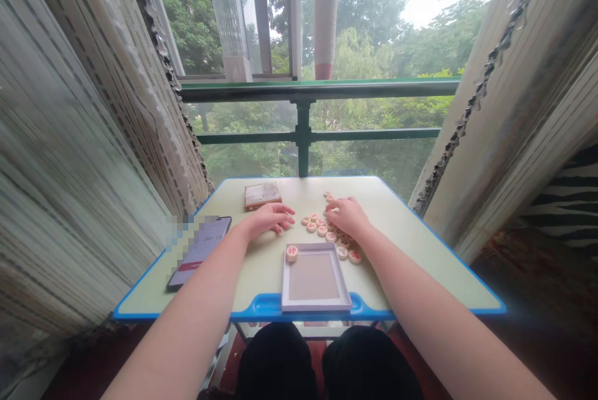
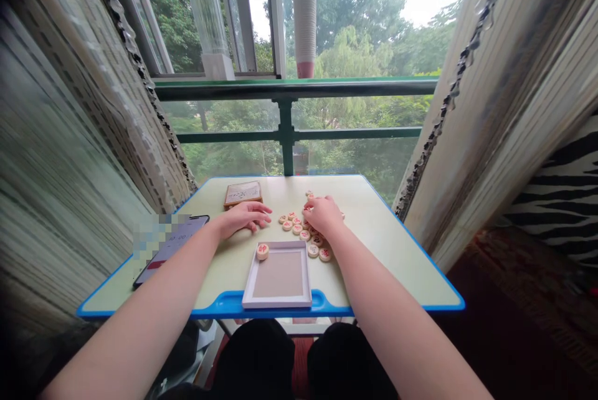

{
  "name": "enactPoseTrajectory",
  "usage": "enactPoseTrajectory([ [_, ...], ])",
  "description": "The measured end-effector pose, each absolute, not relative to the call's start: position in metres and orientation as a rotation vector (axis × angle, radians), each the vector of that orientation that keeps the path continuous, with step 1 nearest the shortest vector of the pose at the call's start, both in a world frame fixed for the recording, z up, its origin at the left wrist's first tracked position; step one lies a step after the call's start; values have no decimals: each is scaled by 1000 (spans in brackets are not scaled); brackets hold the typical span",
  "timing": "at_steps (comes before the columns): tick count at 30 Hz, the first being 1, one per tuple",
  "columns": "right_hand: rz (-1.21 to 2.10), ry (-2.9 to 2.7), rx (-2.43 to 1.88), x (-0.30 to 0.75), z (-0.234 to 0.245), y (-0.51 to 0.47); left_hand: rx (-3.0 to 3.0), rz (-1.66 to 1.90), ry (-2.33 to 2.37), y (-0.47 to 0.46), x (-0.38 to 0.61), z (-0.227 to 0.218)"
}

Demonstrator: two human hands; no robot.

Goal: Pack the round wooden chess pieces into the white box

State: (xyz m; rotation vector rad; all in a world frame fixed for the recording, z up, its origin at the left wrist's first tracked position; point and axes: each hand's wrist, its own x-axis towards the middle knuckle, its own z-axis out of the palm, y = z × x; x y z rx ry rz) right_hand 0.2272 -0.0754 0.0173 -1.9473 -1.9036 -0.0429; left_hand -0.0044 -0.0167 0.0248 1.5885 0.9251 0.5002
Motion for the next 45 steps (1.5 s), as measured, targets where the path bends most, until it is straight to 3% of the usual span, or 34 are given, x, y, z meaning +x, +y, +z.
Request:
enactPoseTrajectory([
  [11, -1, -1945, -1766, 219, 28, -82, 1582, 506, 895, -18, -6, 25],
  [16, 120, -2184, -1509, 204, 39, -98, 1597, 499, 896, -16, -6, 23],
  [29, 399, -2416, -1408, 189, 55, -125, 1575, 532, 889, -16, -7, 24],
  [38, 345, -2534, -1303, 180, 54, -130, 1582, 535, 894, -15, -7, 22],
  [45, 11, -2057, -1701, 206, 48, -102, 1573, 527, 902, -14, -5, 21],
])
